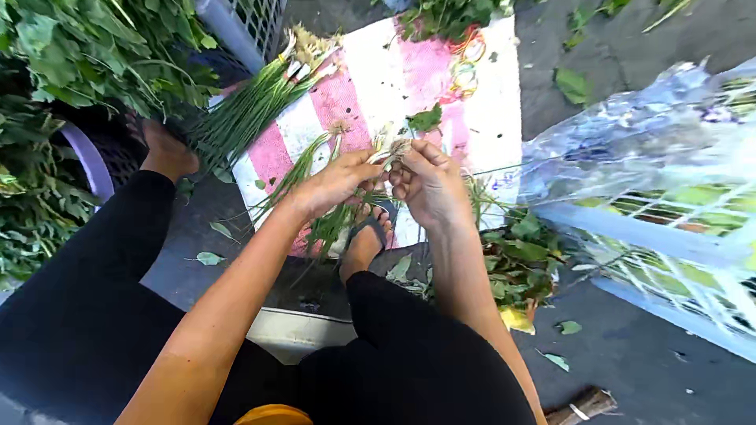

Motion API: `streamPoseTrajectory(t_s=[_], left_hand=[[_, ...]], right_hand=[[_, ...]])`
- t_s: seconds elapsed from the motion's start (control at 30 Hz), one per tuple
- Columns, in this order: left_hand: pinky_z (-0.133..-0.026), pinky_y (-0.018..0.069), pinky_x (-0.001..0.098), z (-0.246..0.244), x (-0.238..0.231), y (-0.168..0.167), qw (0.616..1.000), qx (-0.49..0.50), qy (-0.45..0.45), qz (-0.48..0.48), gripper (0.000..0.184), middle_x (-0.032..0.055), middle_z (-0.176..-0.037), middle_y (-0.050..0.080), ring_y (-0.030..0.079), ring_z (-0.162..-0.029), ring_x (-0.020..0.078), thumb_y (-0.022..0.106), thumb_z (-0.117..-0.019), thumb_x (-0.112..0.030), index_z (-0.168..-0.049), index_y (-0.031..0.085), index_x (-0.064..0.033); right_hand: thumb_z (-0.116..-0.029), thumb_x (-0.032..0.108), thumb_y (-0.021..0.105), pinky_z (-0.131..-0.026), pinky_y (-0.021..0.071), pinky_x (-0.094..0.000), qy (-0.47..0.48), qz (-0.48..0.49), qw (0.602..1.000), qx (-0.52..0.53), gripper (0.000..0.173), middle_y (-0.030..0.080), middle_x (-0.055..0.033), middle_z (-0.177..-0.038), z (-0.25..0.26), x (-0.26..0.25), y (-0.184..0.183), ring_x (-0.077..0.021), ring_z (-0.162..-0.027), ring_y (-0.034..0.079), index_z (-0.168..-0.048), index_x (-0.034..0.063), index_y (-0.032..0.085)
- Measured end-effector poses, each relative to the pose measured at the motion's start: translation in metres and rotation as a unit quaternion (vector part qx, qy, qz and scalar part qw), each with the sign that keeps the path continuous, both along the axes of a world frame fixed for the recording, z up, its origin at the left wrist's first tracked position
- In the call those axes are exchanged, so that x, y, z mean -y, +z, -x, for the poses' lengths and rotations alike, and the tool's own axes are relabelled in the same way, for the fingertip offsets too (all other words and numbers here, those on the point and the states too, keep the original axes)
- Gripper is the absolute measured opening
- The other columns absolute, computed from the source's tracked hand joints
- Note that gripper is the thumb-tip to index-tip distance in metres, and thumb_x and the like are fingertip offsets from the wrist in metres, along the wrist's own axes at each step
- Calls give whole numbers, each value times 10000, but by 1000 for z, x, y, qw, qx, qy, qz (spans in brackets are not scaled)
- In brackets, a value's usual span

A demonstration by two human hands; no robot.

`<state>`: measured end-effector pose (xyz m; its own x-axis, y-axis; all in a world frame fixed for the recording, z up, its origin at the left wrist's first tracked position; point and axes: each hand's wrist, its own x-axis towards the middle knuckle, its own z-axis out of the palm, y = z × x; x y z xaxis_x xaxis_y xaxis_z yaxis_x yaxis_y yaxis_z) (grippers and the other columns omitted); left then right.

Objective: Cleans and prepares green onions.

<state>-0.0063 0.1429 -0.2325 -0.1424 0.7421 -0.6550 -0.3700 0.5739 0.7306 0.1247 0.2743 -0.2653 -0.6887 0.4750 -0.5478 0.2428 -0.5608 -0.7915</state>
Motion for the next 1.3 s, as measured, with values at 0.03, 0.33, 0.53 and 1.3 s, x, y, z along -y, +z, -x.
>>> streamPoseTrajectory(t_s=[0.03, 0.33, 0.53, 1.3], left_hand=[[-723, 487, 302, 2, 1, -8, 1000, -2, -12, 7, 361, 40, -1031, 599, 567, -880, 115, 397, -1103, -204, -1408, 547, -83], [-1124, 432, 442, 1, 8, -63, 991, -123, -56, -6, 432, 113, -1425, 601, 570, -1309, 192, 439, -1106, -239, -1509, 518, -103], [-1089, 422, 472, -7, -1, -69, 968, -224, -109, -1, 406, 127, -1284, 681, 582, -1259, 259, 445, -1103, -252, -1437, 599, -79], [-742, 533, 623, -19, 83, -100, 887, -366, -90, 268, 379, 230, -950, 679, 674, -843, 416, 439, -1108, -317, -1212, 651, -21]], right_hand=[[-1072, 140, 485, -477, 512, -180, -7, 22, 1000, 3, 148, 685, 0, -826, 1, 4, -8, -52, -597, 625, -1091, 98, 626], [-1078, 160, 340, -444, 516, -208, -4, 73, 997, -32, 304, 705, -30, -855, -4, 20, -55, -73, -557, 621, -1141, 96, 630], [-999, 138, 641, -506, 562, -213, 19, -9, 1000, -21, 135, 680, 5, -874, -10, 17, -62, -60, -610, 634, -1125, 90, 644], [-1052, 375, 549, -775, 552, -546, 101, -383, 865, 307, 393, 691, -176, -1051, -38, 25, -138, -324, -891, 683, -1155, 22, 687]])
